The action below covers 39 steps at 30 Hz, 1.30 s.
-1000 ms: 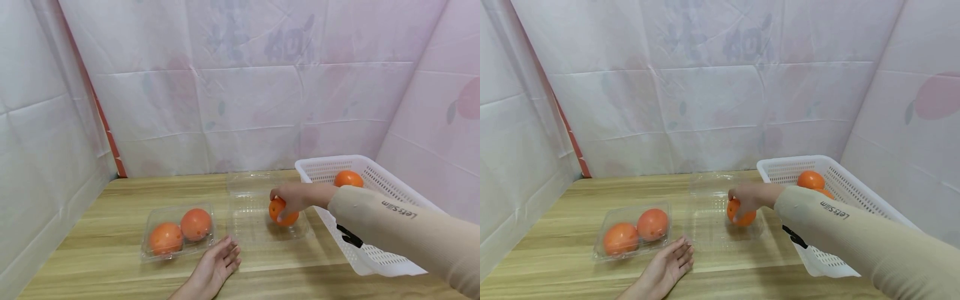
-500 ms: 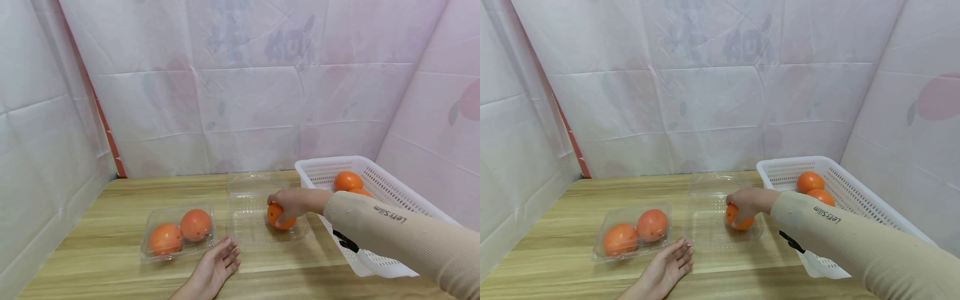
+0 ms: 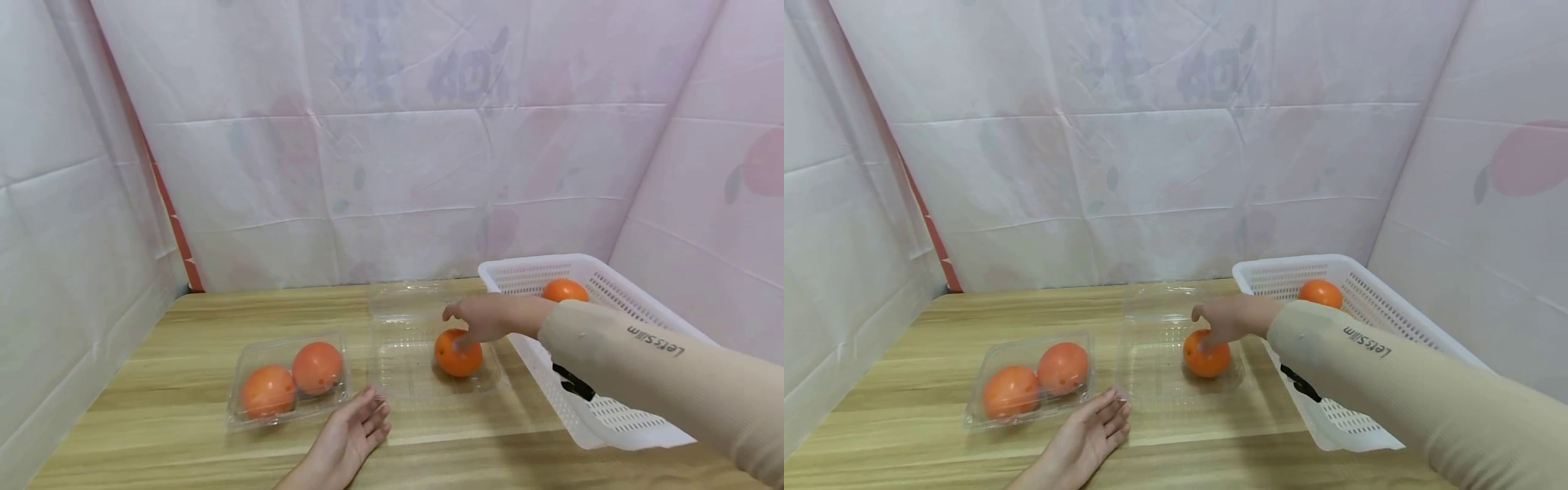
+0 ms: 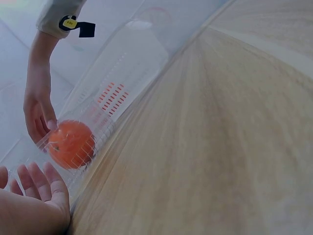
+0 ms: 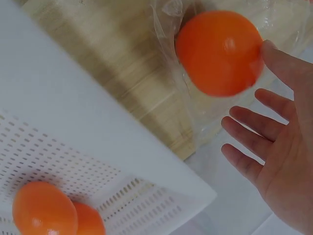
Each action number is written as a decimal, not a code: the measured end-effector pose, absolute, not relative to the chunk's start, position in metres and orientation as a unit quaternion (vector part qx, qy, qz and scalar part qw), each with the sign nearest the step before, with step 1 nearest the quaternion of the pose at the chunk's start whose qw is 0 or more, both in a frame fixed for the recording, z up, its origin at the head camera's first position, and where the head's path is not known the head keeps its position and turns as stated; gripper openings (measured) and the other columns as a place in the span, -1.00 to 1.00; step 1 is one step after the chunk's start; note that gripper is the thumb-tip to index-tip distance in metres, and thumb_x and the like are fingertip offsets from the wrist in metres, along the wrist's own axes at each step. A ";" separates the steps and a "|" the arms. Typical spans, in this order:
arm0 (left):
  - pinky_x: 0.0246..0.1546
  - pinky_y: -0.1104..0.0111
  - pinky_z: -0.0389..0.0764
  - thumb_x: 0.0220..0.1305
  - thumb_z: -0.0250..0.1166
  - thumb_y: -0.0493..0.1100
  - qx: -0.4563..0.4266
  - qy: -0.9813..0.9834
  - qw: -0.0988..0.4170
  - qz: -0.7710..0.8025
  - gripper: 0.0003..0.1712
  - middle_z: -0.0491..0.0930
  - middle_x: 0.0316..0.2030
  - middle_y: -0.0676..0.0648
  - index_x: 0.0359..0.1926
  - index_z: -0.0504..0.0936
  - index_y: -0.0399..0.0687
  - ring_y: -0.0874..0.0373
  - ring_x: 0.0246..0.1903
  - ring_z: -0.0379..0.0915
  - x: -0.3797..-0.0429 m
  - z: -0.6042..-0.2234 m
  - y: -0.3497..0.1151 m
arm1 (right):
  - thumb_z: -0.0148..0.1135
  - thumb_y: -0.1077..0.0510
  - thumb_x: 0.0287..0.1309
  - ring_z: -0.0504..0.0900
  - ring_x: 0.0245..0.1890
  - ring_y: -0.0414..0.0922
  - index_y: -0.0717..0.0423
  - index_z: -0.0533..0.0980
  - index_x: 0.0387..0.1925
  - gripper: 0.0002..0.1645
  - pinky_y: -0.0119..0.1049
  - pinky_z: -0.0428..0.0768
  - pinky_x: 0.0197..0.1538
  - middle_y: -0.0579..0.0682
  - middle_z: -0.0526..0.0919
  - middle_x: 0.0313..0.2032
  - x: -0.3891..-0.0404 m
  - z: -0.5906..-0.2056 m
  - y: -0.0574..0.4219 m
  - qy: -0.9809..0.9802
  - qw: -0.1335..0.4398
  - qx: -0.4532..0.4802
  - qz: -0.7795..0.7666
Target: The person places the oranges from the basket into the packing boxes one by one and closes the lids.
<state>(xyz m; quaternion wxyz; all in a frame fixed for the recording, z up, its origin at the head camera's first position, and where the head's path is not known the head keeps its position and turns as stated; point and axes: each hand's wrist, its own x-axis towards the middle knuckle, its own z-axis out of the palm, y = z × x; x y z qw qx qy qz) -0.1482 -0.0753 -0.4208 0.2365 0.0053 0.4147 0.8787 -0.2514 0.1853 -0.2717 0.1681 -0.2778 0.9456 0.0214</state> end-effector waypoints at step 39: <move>0.00 0.34 0.55 0.46 0.13 -0.04 -0.003 0.416 0.232 0.879 -0.73 0.53 -0.18 0.07 0.03 0.35 -0.05 0.23 -0.12 0.49 -0.147 -0.419 -0.074 | 0.30 0.13 0.28 0.64 -0.33 -0.22 0.20 0.60 -0.02 -0.71 -0.31 0.63 -0.27 -0.08 0.71 -0.18 -0.238 -0.247 0.304 0.950 0.030 -0.264 -0.162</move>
